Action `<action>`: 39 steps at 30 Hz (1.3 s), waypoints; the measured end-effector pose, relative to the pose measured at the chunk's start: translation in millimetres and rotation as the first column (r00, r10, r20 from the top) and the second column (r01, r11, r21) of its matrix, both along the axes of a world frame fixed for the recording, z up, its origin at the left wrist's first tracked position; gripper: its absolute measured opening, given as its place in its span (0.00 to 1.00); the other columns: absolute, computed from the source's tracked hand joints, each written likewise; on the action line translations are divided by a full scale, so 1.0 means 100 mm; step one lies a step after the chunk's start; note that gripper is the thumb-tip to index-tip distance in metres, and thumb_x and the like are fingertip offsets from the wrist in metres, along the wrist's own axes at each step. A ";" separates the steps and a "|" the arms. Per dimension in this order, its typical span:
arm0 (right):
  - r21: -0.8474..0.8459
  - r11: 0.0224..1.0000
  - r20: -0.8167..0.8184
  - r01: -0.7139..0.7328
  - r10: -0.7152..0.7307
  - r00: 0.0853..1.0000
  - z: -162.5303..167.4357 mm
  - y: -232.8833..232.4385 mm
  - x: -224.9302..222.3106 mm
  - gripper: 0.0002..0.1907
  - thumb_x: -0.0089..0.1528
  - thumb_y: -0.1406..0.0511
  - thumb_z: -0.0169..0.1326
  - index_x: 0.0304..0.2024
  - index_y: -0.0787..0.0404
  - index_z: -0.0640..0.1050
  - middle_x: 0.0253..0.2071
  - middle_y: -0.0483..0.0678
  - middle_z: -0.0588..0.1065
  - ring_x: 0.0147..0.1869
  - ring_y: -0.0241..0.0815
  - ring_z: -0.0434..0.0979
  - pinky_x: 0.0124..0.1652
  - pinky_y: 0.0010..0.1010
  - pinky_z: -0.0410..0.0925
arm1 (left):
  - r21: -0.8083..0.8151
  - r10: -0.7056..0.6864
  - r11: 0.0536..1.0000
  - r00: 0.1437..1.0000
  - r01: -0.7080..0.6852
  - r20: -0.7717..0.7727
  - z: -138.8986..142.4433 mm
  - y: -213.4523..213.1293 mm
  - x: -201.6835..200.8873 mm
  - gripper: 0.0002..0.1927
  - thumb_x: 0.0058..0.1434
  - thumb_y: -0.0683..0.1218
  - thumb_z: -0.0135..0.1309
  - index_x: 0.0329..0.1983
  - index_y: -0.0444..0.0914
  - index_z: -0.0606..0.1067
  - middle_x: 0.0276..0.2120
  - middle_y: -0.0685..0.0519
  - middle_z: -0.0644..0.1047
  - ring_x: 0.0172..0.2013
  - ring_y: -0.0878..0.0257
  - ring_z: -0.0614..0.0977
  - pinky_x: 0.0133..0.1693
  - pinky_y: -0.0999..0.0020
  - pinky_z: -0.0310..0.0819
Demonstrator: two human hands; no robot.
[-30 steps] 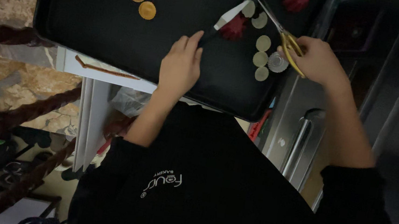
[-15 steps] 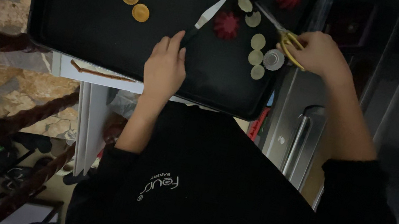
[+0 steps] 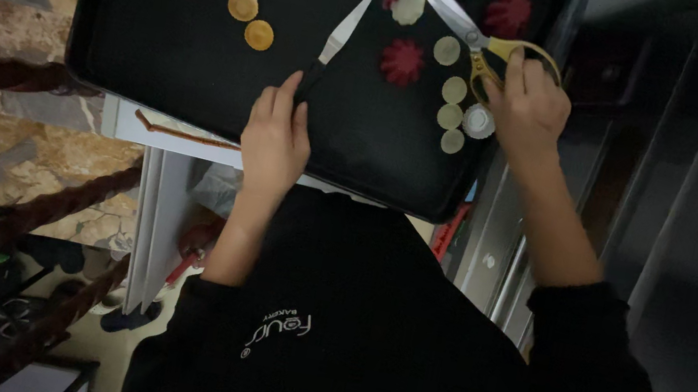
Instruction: The person trims the edges of flower-shaped dough pieces on a baking tray, using scissors in one hand and a small knife in the other to cut away excess dough from each piece one at a time. They briefly open a refrigerator to place or retrieve an item, then return to trimming more dough pieces on the tray.
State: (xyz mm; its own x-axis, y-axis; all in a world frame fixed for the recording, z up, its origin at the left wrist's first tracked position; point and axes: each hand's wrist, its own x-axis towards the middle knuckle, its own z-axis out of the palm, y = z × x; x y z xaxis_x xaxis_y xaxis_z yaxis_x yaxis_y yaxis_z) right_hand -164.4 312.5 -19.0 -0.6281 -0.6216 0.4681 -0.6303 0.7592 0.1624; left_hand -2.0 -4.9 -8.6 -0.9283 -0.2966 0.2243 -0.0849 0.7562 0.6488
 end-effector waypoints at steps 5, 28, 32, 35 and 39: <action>-0.028 0.999 0.002 0.034 -0.034 0.999 -0.03 -0.06 -0.07 0.29 0.56 0.61 0.73 0.55 0.69 0.79 0.38 0.49 0.74 0.34 0.41 0.76 0.31 0.29 0.69 | 0.006 0.003 1.000 1.000 -0.002 -0.023 0.03 0.01 0.05 0.20 0.68 0.38 0.52 0.63 0.32 0.70 0.43 0.43 0.74 0.43 0.47 0.80 0.43 0.56 0.77; 0.176 0.930 0.812 0.323 -0.323 0.486 0.48 0.03 0.12 0.29 0.60 0.49 0.61 0.50 0.66 0.81 0.40 0.58 0.79 0.40 0.52 0.81 0.41 0.42 0.72 | 0.077 -0.158 0.986 0.965 0.145 0.208 -0.21 -0.02 0.34 0.19 0.65 0.41 0.53 0.60 0.37 0.72 0.40 0.44 0.76 0.42 0.47 0.80 0.44 0.54 0.75; 0.192 0.941 0.850 0.280 -0.302 0.431 0.39 -0.04 0.22 0.26 0.59 0.51 0.60 0.50 0.64 0.82 0.42 0.59 0.79 0.43 0.56 0.80 0.44 0.43 0.72 | 0.069 -0.164 0.986 0.973 0.154 0.162 -0.27 0.08 0.35 0.19 0.65 0.40 0.53 0.60 0.37 0.71 0.42 0.44 0.76 0.44 0.45 0.79 0.45 0.54 0.75; 0.136 0.956 0.858 0.259 -0.245 0.451 0.36 -0.04 0.26 0.26 0.60 0.51 0.60 0.52 0.64 0.81 0.41 0.59 0.79 0.43 0.55 0.80 0.43 0.43 0.72 | 0.089 -0.170 0.984 0.969 0.156 0.179 -0.28 0.10 0.36 0.20 0.66 0.40 0.52 0.61 0.36 0.70 0.44 0.44 0.76 0.44 0.47 0.80 0.45 0.56 0.76; 0.179 0.943 0.851 0.281 -0.292 0.436 0.30 -0.05 0.26 0.26 0.60 0.51 0.59 0.52 0.63 0.81 0.39 0.58 0.79 0.40 0.53 0.80 0.41 0.42 0.72 | 0.174 -0.183 0.975 0.946 0.140 0.269 -0.28 0.11 0.35 0.19 0.68 0.41 0.49 0.62 0.35 0.69 0.46 0.43 0.76 0.44 0.50 0.82 0.46 0.59 0.76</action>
State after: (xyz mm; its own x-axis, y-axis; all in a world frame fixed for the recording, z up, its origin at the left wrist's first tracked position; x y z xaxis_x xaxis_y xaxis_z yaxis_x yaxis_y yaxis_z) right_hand -138.0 307.6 11.4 -0.8489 -0.3272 -0.4151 -0.2003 0.9259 -0.3202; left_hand 33.0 5.6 -36.6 -0.9851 -0.1475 -0.0883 -0.1652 0.6704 0.7233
